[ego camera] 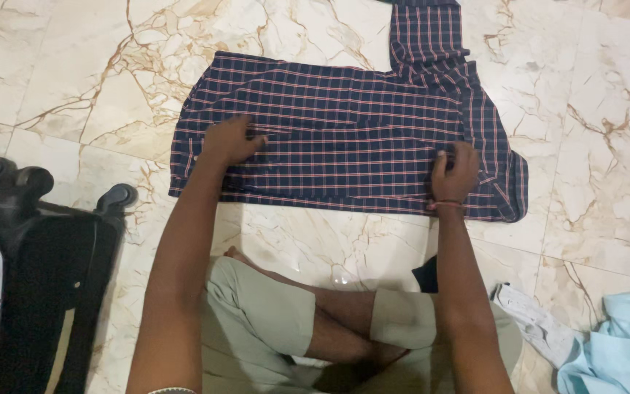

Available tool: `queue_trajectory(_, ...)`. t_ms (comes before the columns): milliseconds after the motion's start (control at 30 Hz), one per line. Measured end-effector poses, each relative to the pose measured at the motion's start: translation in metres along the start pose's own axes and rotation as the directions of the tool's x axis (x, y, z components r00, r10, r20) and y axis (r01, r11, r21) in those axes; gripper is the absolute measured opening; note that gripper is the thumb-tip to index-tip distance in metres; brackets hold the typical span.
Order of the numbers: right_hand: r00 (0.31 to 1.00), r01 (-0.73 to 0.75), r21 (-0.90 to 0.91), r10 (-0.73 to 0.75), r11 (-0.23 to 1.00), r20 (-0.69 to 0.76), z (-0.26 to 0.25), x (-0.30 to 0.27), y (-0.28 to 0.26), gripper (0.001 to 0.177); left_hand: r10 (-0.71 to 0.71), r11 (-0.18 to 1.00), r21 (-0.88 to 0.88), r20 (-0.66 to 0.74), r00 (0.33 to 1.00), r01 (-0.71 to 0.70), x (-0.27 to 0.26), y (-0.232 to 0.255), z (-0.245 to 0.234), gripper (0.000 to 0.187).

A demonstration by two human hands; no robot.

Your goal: The person folds a shirt on the floor by aligning the fabric, folding in the sleeves, and then fastening the buttons on the front.

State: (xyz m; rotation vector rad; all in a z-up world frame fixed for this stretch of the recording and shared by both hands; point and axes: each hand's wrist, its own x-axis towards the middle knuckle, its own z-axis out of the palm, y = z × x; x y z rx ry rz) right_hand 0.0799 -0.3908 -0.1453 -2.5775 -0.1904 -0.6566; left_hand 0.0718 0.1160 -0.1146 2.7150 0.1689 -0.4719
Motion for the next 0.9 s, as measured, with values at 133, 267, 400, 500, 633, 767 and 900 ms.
queue_trajectory(133, 0.996, -0.065, 0.130, 0.072, 0.989, -0.047, 0.009, 0.044, 0.007, 0.025, 0.048, 0.998, 0.037, -0.211, 0.976, -0.041, 0.032, -0.011, -0.017, 0.060)
queue_trajectory(267, 0.995, 0.053, 0.189, -0.035, 0.981, -0.094, 0.039, 0.101, 0.036, 0.018, 0.154, 0.987, 0.111, -0.433, 0.888, -0.117, 0.077, -0.008, -0.021, 0.053)
queue_trajectory(400, 0.998, -0.035, 0.287, 0.046, 0.957, -0.032, 0.072, 0.154, 0.066, 0.017, 0.124, 0.987, 0.145, -0.414, 0.902, -0.069, 0.122, -0.005, -0.019, 0.036)
queue_trajectory(500, 0.994, -0.105, 0.463, 0.094, 0.880, 0.048, 0.088, 0.180, 0.070, 0.022, 0.084, 0.981, 0.193, -0.400, 0.912, -0.006, 0.143, -0.012, -0.013, 0.029)
queue_trajectory(633, 0.857, -0.515, 0.510, 0.402, 0.689, 0.323, 0.098, 0.210, 0.065, 0.034, 0.097, 0.974, 0.227, -0.419, 0.903, 0.001, 0.157, -0.025, -0.008, 0.038)
queue_trajectory(767, 0.866, -0.491, 0.503, 0.333, 0.711, 0.374, 0.112, 0.216, 0.070, 0.032, 0.105, 0.973, 0.229, -0.424, 0.899, -0.006, 0.160, -0.036, -0.004, 0.057)
queue_trajectory(900, 0.838, -0.535, 0.469, 0.374, 0.703, 0.396, 0.111, 0.219, 0.068, 0.034, 0.153, 0.977, 0.204, -0.442, 0.884, -0.067, 0.170, -0.043, -0.002, 0.062)
